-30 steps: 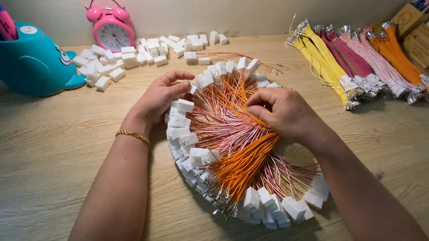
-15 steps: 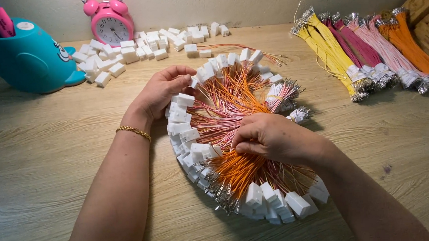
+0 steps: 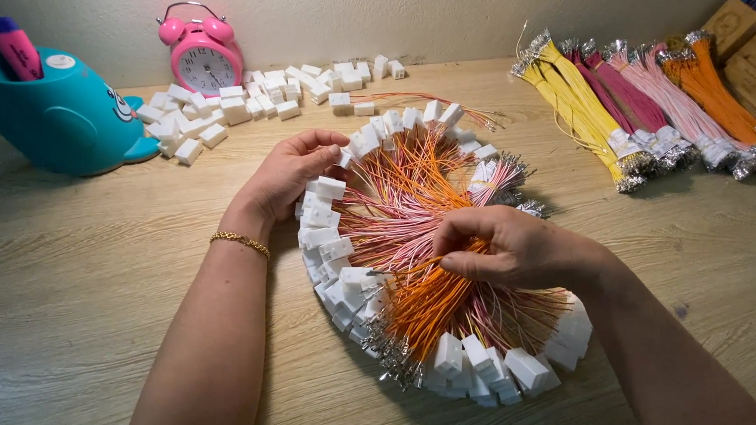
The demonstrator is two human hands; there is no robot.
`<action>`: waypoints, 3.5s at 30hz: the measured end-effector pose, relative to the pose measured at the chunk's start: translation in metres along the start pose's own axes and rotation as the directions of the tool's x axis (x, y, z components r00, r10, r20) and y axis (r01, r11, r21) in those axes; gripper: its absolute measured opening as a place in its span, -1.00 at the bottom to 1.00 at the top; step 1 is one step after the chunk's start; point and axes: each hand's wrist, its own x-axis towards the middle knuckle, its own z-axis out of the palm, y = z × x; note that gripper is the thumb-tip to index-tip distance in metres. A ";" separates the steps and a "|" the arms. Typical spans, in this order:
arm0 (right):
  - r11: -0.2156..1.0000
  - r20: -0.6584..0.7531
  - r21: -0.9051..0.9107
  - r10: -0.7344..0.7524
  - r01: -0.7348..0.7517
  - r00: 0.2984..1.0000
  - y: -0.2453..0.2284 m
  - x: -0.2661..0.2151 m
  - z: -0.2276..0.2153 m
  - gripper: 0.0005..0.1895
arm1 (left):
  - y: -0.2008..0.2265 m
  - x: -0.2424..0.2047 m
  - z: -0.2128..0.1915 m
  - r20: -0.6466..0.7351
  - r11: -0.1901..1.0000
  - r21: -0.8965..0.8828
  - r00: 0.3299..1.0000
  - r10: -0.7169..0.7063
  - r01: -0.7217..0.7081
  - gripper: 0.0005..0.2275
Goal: The person assembles a wire harness by inserting individual colored wires into white plastic connectors. They work methodically, picking up wires and connecting them to the connector block arranged on the table.
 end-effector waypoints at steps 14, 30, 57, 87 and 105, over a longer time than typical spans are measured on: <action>0.992 0.035 -0.100 -0.077 0.080 0.996 -0.019 0.015 0.032 -0.86 | -0.004 0.003 -0.002 -0.014 1.000 0.005 1.000 0.001 0.000 -0.81; 0.980 -0.179 0.155 -0.099 0.127 0.979 -0.001 0.009 0.036 -0.87 | -0.005 0.005 -0.004 -0.018 1.000 0.003 1.000 0.000 0.000 -0.81; 0.984 -0.609 0.124 0.174 -0.124 0.773 0.040 0.143 0.029 -0.80 | -0.006 0.016 -0.002 -0.098 0.994 0.093 0.994 -0.050 0.059 -0.82; 0.963 -0.676 -0.250 -0.100 -0.099 0.730 0.033 0.130 0.044 -0.86 | -0.010 0.010 -0.018 0.066 0.995 -0.024 0.993 -0.095 0.097 -0.69; 0.949 -0.686 -0.307 -0.162 -0.080 0.709 0.037 0.134 0.049 -0.86 | -0.011 0.005 -0.014 0.015 0.999 -0.018 0.999 -0.036 0.036 -0.72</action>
